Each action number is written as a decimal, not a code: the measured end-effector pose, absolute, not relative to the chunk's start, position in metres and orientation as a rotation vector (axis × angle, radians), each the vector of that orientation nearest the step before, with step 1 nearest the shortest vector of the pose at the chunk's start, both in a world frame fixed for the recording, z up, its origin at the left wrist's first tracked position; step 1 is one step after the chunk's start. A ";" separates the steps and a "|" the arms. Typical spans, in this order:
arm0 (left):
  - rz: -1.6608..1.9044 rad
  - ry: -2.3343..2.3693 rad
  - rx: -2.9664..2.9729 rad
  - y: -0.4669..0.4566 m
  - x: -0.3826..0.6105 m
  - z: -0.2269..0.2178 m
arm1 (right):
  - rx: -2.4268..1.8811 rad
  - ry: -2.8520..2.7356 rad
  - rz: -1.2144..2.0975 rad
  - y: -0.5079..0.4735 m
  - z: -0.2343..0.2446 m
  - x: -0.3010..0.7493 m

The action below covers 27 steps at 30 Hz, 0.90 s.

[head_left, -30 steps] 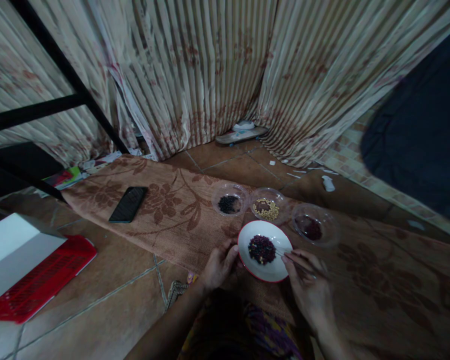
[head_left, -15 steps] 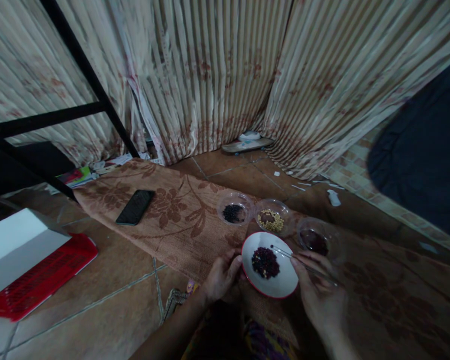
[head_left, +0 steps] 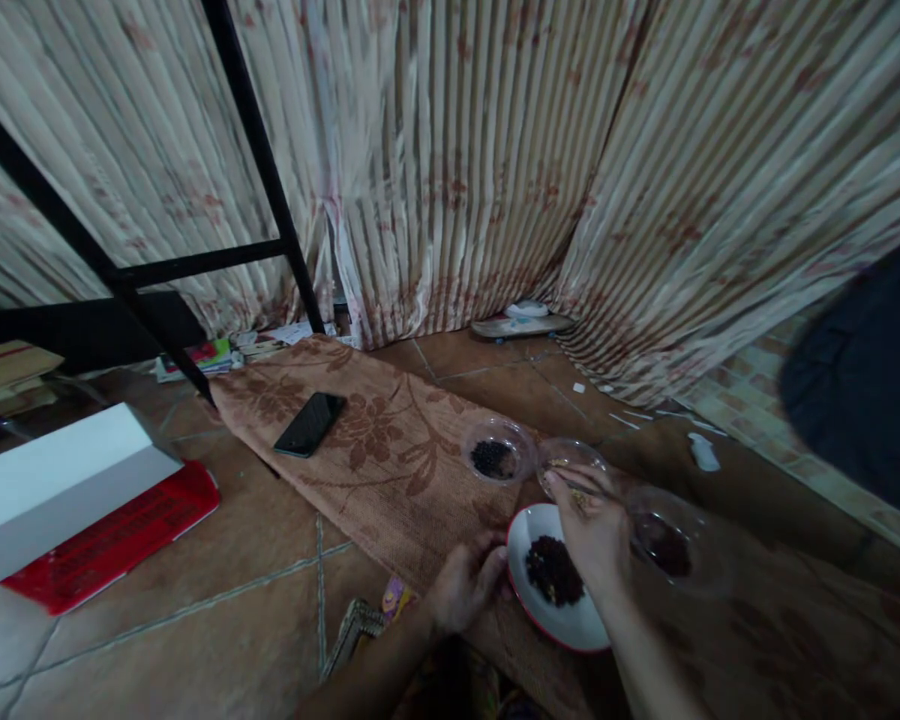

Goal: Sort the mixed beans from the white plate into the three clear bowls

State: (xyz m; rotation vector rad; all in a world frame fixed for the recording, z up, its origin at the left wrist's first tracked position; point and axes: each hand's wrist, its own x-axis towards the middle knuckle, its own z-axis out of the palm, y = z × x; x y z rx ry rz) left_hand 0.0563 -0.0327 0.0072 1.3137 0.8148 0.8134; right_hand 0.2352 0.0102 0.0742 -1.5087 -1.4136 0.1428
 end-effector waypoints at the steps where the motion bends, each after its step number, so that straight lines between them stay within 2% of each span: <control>1: 0.815 0.813 1.313 -0.033 0.056 0.008 | -1.522 -1.398 0.138 0.002 0.074 0.240; 5: 0.807 0.813 1.325 -0.032 0.056 0.011 | -1.621 -1.284 0.147 -0.039 0.073 0.262; 14: 0.765 0.820 1.356 -0.030 0.055 0.008 | -1.892 -1.086 0.529 -0.128 0.053 0.285; 27: 0.757 0.840 1.357 -0.030 0.056 0.008 | -1.950 -1.186 0.522 -0.134 0.037 0.282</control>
